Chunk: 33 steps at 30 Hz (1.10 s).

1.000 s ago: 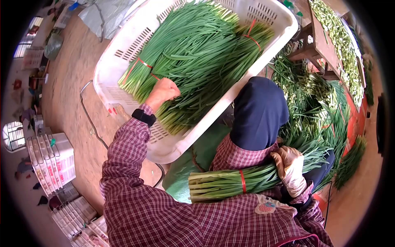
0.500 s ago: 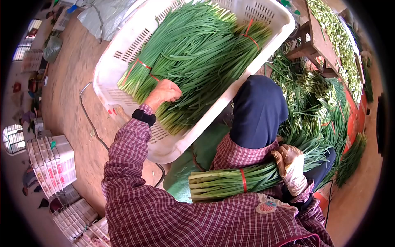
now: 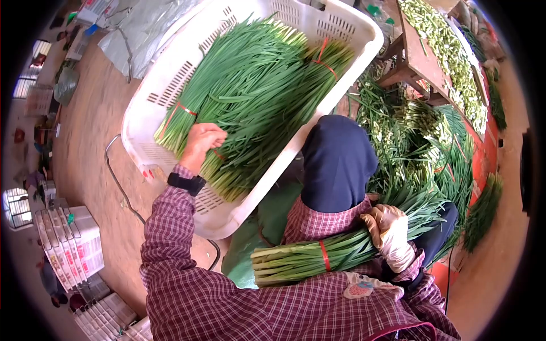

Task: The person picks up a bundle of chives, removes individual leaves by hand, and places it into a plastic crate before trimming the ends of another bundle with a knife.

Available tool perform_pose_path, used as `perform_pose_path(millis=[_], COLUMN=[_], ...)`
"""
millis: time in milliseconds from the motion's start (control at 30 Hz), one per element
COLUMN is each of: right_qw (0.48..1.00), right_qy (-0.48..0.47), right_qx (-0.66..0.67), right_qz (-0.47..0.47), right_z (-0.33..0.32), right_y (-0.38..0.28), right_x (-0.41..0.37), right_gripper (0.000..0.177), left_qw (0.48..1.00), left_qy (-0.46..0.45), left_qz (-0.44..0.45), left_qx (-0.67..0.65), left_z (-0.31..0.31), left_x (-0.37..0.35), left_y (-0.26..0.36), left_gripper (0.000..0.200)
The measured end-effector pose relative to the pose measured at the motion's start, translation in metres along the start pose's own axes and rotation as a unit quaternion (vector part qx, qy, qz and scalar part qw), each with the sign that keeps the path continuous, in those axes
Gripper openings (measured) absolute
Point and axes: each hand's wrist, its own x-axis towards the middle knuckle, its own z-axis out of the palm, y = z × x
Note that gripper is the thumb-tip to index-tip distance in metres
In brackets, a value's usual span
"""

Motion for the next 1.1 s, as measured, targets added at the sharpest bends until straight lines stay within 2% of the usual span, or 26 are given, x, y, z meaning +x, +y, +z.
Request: perform_pose_path(millis=[67, 133, 200, 267, 300, 367, 400, 433, 467, 500, 533, 600, 667, 733, 767, 800, 867, 900, 967, 1100], right_qw=[1.000, 1.000, 1.000, 1.000, 1.000, 1.000, 1.000, 1.000, 1.000, 1.000, 1.000, 1.000, 1.000, 1.000, 1.000, 1.000, 1.000, 1.000, 0.999, 0.999], right_qy=[-0.004, 0.005, 0.000, -0.001, -0.004, 0.001, 0.009, 0.009, 0.007, 0.008, 0.009, 0.009, -0.001, -0.013, -0.011, -0.009, -0.005, -0.015, -0.028, -0.008], right_qx=[-0.006, 0.002, 0.004, 0.004, 0.008, 0.008, 0.009, 0.008, 0.009, 0.009, 0.010, 0.014, -0.003, 0.000, 0.007, 0.015, 0.023, 0.018, 0.018, 0.041], right_qz=[0.006, -0.003, -0.004, -0.006, -0.008, -0.014, -0.011, -0.014, -0.015, -0.013, -0.011, -0.012, -0.003, 0.001, 0.000, -0.002, -0.008, -0.006, -0.006, -0.012], right_z=[0.001, 0.002, 0.003, 0.004, 0.003, 0.005, 0.006, 0.005, 0.004, 0.004, 0.004, 0.004, 0.003, 0.003, 0.003, 0.004, 0.004, 0.003, 0.002, 0.003], right_y=[0.002, 0.002, 0.003, 0.004, 0.002, 0.002, 0.003, 0.003, 0.001, 0.001, 0.001, 0.000, 0.000, 0.001, 0.002, 0.002, 0.000, 0.000, 0.001, -0.002], right_x=[-0.002, -0.001, -0.001, 0.001, 0.002, 0.002, 0.002, 0.002, 0.001, 0.001, 0.001, 0.002, 0.002, 0.003, 0.003, 0.003, 0.007, 0.007, 0.008, 0.011], right_gripper=[0.011, 0.012, 0.013, 0.015, 0.016, 0.016, 0.016, 0.016, 0.016, 0.016, 0.016, 0.016, 0.015, 0.014, 0.015, 0.015, 0.016, 0.017, 0.017, 0.019], left_qw=[1.000, 0.989, 0.989, 0.926, 0.928, 0.937, 0.959, 0.952, 0.937, 0.942, 0.937, 0.930, 0.932, 0.940, 0.948, 0.961, 0.974, 0.974, 0.982, 0.978], left_qy=[0.013, 0.045, -0.072, -0.335, -0.329, -0.285, -0.189, -0.111, -0.038, -0.004, 0.015, 0.020, -0.033, -0.046, -0.053, -0.033, -0.090, -0.088, -0.141, -0.179], left_qz=[-0.002, 0.018, 0.122, 0.173, 0.170, 0.191, 0.200, 0.216, 0.255, 0.236, 0.221, 0.138, 0.102, 0.184, 0.191, 0.168, 0.126, 0.125, 0.109, 0.062], left_qx=[0.012, -0.142, -0.043, -0.027, -0.030, 0.065, 0.067, 0.187, 0.235, 0.241, 0.271, 0.339, 0.347, 0.284, 0.249, 0.216, 0.167, 0.165, 0.065, 0.086], left_z=[-0.006, -0.009, 0.010, 0.039, 0.040, 0.039, 0.031, 0.020, 0.017, 0.020, 0.028, 0.056, 0.082, 0.099, 0.105, 0.109, 0.105, 0.105, 0.105, 0.095], left_x=[-0.008, -0.024, -0.065, -0.109, -0.108, -0.086, -0.064, -0.037, -0.009, 0.015, 0.025, 0.021, -0.004, -0.024, -0.034, -0.043, -0.050, -0.049, -0.048, -0.067], left_y=[0.018, 0.040, 0.089, 0.130, 0.128, 0.123, 0.109, 0.090, 0.058, 0.023, 0.003, -0.022, -0.022, -0.032, -0.030, -0.020, -0.008, -0.010, -0.015, 0.019], left_gripper=[0.012, 0.013, 0.018, 0.026, 0.026, 0.030, 0.030, 0.031, 0.029, 0.035, 0.052, 0.067, 0.069, 0.062, 0.056, 0.047, 0.039, 0.039, 0.031, 0.031])
